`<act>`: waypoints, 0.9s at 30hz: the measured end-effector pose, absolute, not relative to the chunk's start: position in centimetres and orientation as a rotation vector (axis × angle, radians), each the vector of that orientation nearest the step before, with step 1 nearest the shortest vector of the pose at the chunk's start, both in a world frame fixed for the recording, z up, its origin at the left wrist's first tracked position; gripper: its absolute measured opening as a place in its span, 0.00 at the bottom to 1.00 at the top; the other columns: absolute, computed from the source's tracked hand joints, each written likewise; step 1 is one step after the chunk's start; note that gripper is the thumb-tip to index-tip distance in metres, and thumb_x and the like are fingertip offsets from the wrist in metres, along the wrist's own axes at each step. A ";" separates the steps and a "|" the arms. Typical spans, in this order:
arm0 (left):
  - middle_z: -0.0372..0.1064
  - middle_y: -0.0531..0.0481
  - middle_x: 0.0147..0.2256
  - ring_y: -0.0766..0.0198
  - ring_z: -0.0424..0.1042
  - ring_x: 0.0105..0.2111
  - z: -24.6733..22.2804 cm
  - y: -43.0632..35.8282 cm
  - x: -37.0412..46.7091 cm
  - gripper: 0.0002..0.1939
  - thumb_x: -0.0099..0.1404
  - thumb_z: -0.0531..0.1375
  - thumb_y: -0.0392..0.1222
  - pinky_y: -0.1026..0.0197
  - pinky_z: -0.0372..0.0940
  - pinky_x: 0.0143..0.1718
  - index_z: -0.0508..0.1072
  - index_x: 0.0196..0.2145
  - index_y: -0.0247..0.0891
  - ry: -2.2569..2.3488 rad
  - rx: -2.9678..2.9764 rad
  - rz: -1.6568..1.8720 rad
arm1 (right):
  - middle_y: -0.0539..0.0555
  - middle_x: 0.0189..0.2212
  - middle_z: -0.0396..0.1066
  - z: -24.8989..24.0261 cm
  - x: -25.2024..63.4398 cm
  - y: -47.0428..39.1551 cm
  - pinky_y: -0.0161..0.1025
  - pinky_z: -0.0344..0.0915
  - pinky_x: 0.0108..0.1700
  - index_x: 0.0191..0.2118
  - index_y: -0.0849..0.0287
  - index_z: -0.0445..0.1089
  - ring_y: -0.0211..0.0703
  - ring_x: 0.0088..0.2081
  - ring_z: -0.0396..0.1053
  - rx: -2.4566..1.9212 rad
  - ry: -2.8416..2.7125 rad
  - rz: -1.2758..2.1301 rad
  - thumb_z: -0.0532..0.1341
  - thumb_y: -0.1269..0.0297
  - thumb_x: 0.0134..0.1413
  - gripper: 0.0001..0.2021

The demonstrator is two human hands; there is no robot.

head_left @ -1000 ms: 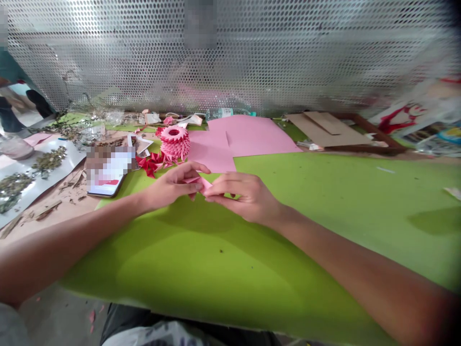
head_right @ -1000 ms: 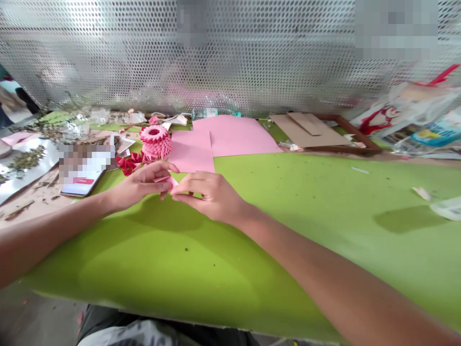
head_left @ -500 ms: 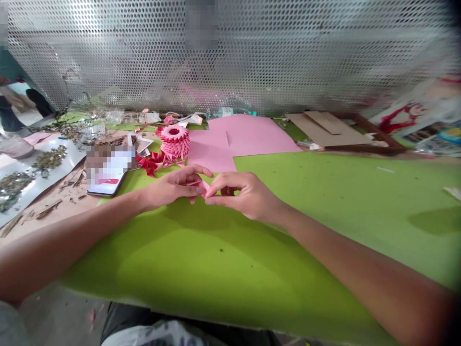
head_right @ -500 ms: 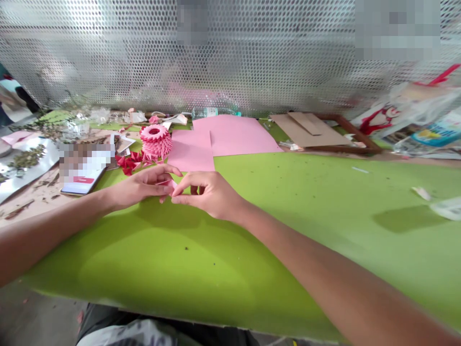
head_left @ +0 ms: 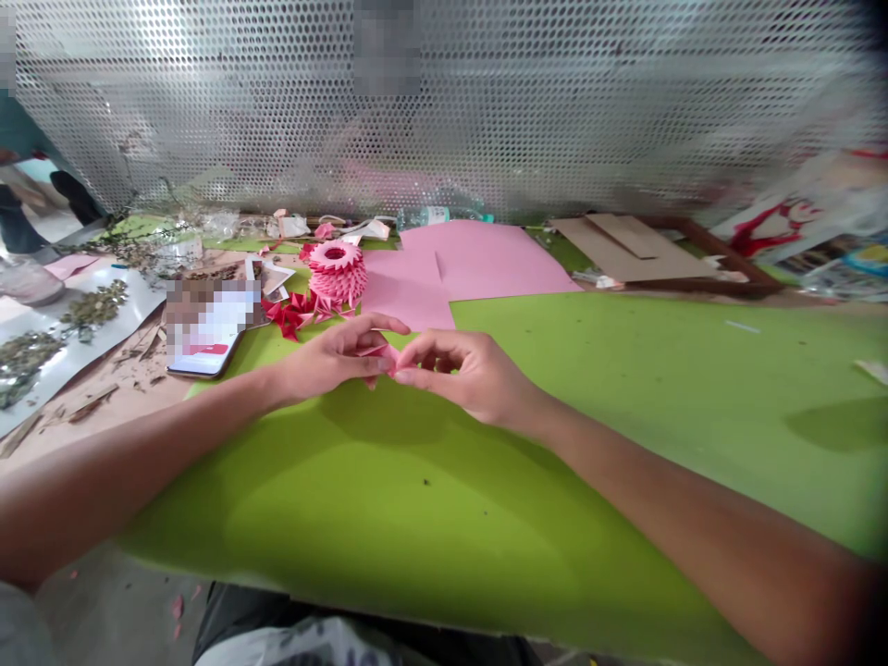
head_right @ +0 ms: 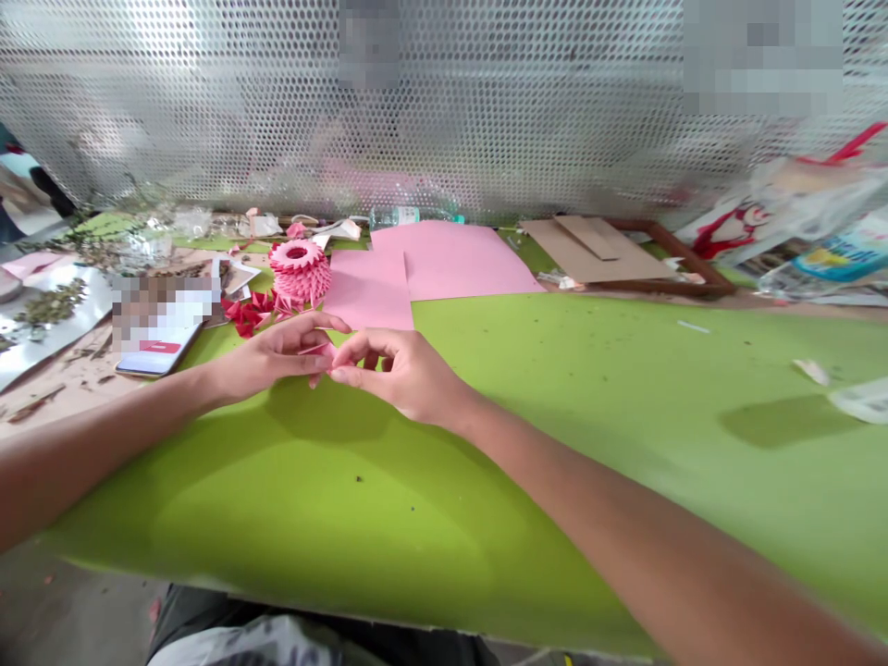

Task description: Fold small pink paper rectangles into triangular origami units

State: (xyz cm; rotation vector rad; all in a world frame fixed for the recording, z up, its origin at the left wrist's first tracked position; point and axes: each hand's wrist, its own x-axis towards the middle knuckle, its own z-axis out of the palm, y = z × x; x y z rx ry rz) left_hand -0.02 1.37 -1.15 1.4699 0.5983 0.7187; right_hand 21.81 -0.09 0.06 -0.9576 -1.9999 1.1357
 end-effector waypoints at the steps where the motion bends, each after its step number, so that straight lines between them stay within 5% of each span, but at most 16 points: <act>1: 0.72 0.51 0.34 0.66 0.71 0.33 -1.1 1.3 0.0 0.20 0.64 0.64 0.37 0.65 0.67 0.33 0.66 0.52 0.38 0.610 1.481 0.724 | 0.50 0.29 0.72 0.0 21.7 -0.2 0.34 0.58 0.25 0.35 0.58 0.73 0.34 0.24 0.62 -0.945 -1.960 1.156 0.68 0.56 0.53 0.11; 6: 0.73 0.48 0.37 0.65 0.71 0.35 -1.2 1.2 0.2 0.21 0.64 0.64 0.38 0.64 0.68 0.34 0.65 0.53 0.38 0.636 1.531 0.752 | 0.47 0.30 0.68 -0.5 21.5 -0.2 0.35 0.62 0.31 0.39 0.56 0.65 0.37 0.30 0.67 -0.941 -1.877 1.182 0.69 0.57 0.52 0.15; 14: 0.74 0.49 0.38 0.62 0.75 0.34 -0.9 1.2 -0.2 0.25 0.64 0.62 0.42 0.56 0.69 0.41 0.63 0.57 0.39 0.547 1.364 0.827 | 0.45 0.29 0.66 -0.9 21.8 0.6 0.33 0.62 0.27 0.37 0.55 0.62 0.34 0.26 0.64 -0.898 -1.728 1.293 0.70 0.58 0.51 0.17; 18: 0.73 0.48 0.36 0.63 0.74 0.32 -0.9 1.0 -0.2 0.12 0.67 0.59 0.47 0.59 0.67 0.38 0.71 0.42 0.35 0.621 1.495 0.777 | 0.45 0.28 0.67 -0.9 21.7 0.6 0.32 0.64 0.25 0.37 0.55 0.61 0.33 0.24 0.63 -0.863 -1.645 1.331 0.71 0.56 0.50 0.18; 21: 0.71 0.48 0.29 0.65 0.71 0.29 -0.8 0.5 0.2 0.18 0.71 0.55 0.51 0.62 0.65 0.34 0.71 0.31 0.33 0.766 1.776 0.693 | 0.45 0.27 0.68 -1.0 21.5 0.5 0.32 0.64 0.24 0.39 0.55 0.62 0.33 0.24 0.64 -0.869 -1.665 1.370 0.71 0.55 0.50 0.19; 27: 0.64 0.52 0.23 0.68 0.62 0.24 -0.3 -0.1 0.4 0.19 0.71 0.51 0.45 0.65 0.56 0.27 0.68 0.25 0.35 0.987 2.184 0.768 | 0.51 0.28 0.72 -0.4 21.4 0.1 0.35 0.63 0.28 0.35 0.60 0.70 0.35 0.25 0.64 -0.955 -1.894 1.297 0.64 0.50 0.58 0.16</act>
